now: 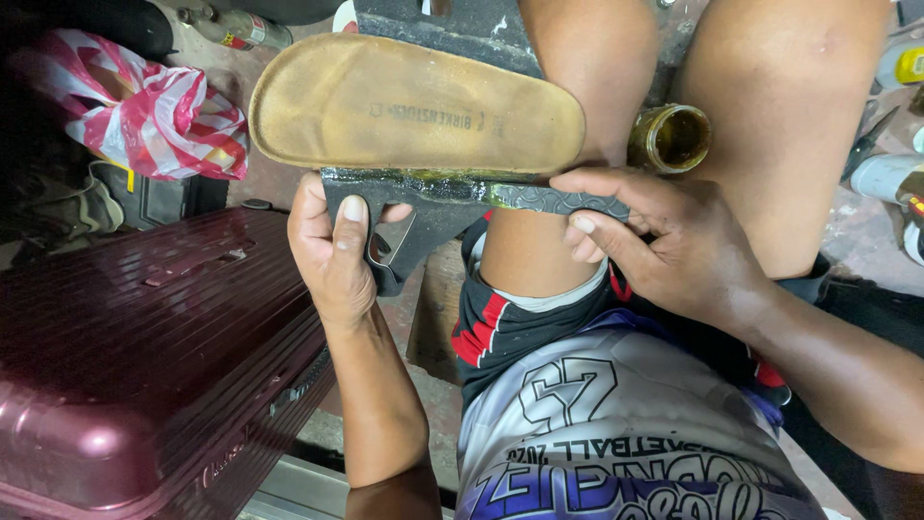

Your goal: The person applies a yellowish adhesive from a small jar onto the sole of a sandal using a flat metal tool. They spread the adhesive along the edges and surface of the sole, then press the sole to the upper to bond them.

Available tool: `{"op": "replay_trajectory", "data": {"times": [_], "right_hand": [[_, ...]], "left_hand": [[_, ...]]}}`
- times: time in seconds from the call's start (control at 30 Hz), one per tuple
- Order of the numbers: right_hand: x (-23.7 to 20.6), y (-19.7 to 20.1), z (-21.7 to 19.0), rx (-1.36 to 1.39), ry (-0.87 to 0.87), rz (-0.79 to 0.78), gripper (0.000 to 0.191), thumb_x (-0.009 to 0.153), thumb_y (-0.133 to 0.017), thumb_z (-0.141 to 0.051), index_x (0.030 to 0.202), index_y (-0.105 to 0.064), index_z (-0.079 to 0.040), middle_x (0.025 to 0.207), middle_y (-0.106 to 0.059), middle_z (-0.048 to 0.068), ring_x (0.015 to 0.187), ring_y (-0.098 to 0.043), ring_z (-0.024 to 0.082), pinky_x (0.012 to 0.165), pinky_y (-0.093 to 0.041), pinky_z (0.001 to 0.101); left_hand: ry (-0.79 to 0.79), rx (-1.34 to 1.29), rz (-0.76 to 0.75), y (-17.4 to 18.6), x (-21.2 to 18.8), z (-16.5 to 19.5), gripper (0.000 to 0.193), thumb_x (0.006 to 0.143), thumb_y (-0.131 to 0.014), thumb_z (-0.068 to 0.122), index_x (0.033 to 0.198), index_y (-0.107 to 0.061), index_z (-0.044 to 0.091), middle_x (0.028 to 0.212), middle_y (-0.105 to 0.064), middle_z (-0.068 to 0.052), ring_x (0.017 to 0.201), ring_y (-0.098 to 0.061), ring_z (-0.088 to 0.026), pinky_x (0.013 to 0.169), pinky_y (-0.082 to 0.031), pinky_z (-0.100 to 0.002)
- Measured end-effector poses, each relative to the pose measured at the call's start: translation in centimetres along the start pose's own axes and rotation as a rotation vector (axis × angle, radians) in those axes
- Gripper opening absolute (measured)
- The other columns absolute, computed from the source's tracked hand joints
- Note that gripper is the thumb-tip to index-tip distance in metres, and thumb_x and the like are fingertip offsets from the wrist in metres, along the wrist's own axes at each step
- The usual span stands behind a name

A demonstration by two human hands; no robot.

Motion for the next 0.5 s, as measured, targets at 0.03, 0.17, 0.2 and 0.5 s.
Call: {"op": "replay_trajectory", "data": {"times": [0.03,0.17,0.2,0.5], "right_hand": [[0.0,0.1,0.0,-0.015,-0.003,0.003,0.03,0.099,-0.065,-0.005,0.128,-0.066,-0.001,0.09,-0.077,0.005,0.081,-0.076,0.008,0.073,-0.063,0.0231],[-0.3,0.5,0.1,-0.064,0.001,0.01,0.028,0.099,-0.064,-0.005,0.127,-0.066,-0.001,0.09,-0.078,0.005,0.081,-0.077,0.008,0.073,-0.063,0.0234],[-0.4,0.6,0.1,-0.073,0.008,0.011,0.028,0.1,-0.063,-0.005,0.127,-0.066,-0.001,0.09,-0.078,0.005,0.081,-0.077,0.008,0.073,-0.063,0.0234],[0.2,0.2,0.1,0.002,-0.079,-0.01,0.03,0.097,-0.066,-0.008,0.126,-0.067,-0.003,0.088,-0.079,0.005,0.076,-0.077,0.009,0.068,-0.063,0.0227]], "left_hand": [[0.003,-0.003,0.002,0.0,0.0,0.0,0.023,0.108,-0.063,0.02,0.117,-0.059,-0.001,0.11,-0.069,-0.012,0.093,-0.069,-0.016,0.083,-0.064,-0.033],[0.002,-0.002,0.007,0.1,-0.1,-0.3,0.023,0.108,-0.064,0.021,0.116,-0.059,-0.001,0.11,-0.069,-0.012,0.092,-0.07,-0.016,0.082,-0.064,-0.033],[-0.002,-0.005,0.003,0.1,-0.1,-0.3,0.024,0.108,-0.064,0.021,0.115,-0.059,-0.001,0.11,-0.069,-0.012,0.092,-0.07,-0.016,0.082,-0.064,-0.033],[-0.011,-0.025,0.006,0.1,0.1,-0.4,0.029,0.105,-0.069,0.026,0.112,-0.059,0.0,0.109,-0.069,-0.012,0.091,-0.07,-0.016,0.081,-0.064,-0.033]]}}
Point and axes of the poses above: each hand's wrist, its own x-axis towards the middle knuckle, its own y-axis out of the back of the hand, z = x × y, the point moved 6 cm from there along x, towards the middle knuckle
